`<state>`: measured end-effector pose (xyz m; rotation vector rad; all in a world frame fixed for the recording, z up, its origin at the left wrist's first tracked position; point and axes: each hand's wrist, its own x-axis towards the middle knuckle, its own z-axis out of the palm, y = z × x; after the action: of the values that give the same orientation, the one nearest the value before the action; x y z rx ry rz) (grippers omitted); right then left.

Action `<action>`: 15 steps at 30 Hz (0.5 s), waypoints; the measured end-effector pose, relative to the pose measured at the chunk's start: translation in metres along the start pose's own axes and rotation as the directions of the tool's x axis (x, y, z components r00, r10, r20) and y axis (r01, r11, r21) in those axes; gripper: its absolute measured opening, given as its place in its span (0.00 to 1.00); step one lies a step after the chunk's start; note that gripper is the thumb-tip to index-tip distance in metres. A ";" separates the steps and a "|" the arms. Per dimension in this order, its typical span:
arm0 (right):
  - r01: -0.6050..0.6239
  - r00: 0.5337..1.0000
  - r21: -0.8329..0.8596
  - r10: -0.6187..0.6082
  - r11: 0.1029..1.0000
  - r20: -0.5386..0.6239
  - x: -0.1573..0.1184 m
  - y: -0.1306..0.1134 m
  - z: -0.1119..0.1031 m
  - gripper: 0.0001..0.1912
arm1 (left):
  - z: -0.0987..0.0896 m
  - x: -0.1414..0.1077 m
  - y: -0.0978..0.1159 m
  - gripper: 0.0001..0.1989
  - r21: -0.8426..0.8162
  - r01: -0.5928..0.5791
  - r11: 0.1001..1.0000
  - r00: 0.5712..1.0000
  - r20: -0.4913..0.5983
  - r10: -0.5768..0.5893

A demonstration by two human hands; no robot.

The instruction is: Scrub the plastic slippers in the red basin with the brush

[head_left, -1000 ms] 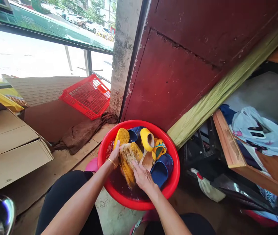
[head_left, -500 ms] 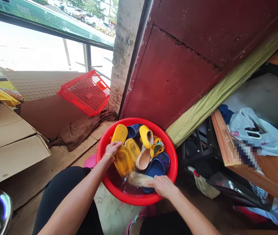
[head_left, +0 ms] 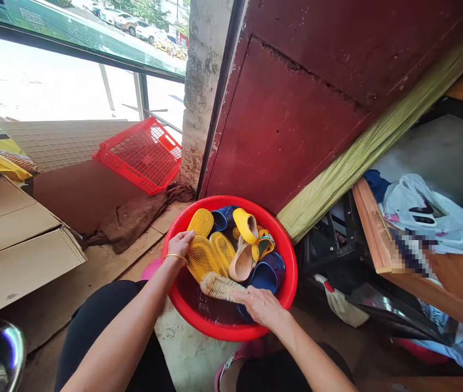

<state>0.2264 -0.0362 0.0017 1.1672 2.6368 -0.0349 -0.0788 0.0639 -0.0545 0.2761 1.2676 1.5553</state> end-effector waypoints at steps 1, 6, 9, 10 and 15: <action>-0.009 1.000 -0.017 0.009 1.000 0.012 -0.004 0.002 0.004 0.23 | 0.000 0.001 0.001 0.20 -0.004 -0.003 1.000 1.000 -0.001 0.003; -0.090 0.995 -0.030 0.091 0.996 0.028 -0.037 0.024 0.008 0.20 | -0.001 -0.001 0.009 0.18 -0.018 0.018 1.000 1.000 0.023 -0.018; -0.141 0.990 0.143 0.144 0.980 -0.007 -0.043 0.026 -0.001 0.25 | 0.002 -0.006 0.013 0.16 -0.025 0.039 0.999 0.998 0.042 -0.038; -0.152 0.986 0.236 0.163 0.960 -0.029 -0.040 0.023 -0.003 0.27 | 0.003 -0.009 0.014 0.15 -0.027 0.048 0.998 0.998 0.051 -0.047; -0.148 0.870 0.624 0.401 0.767 -0.287 0.014 -0.029 0.005 0.47 | 0.008 -0.025 0.013 0.11 -0.046 0.084 0.995 0.995 0.060 -0.081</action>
<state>0.1978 -0.0466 -0.0090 1.9594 2.8520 -0.6708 -0.0699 0.0503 -0.0306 0.2331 1.1801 1.4952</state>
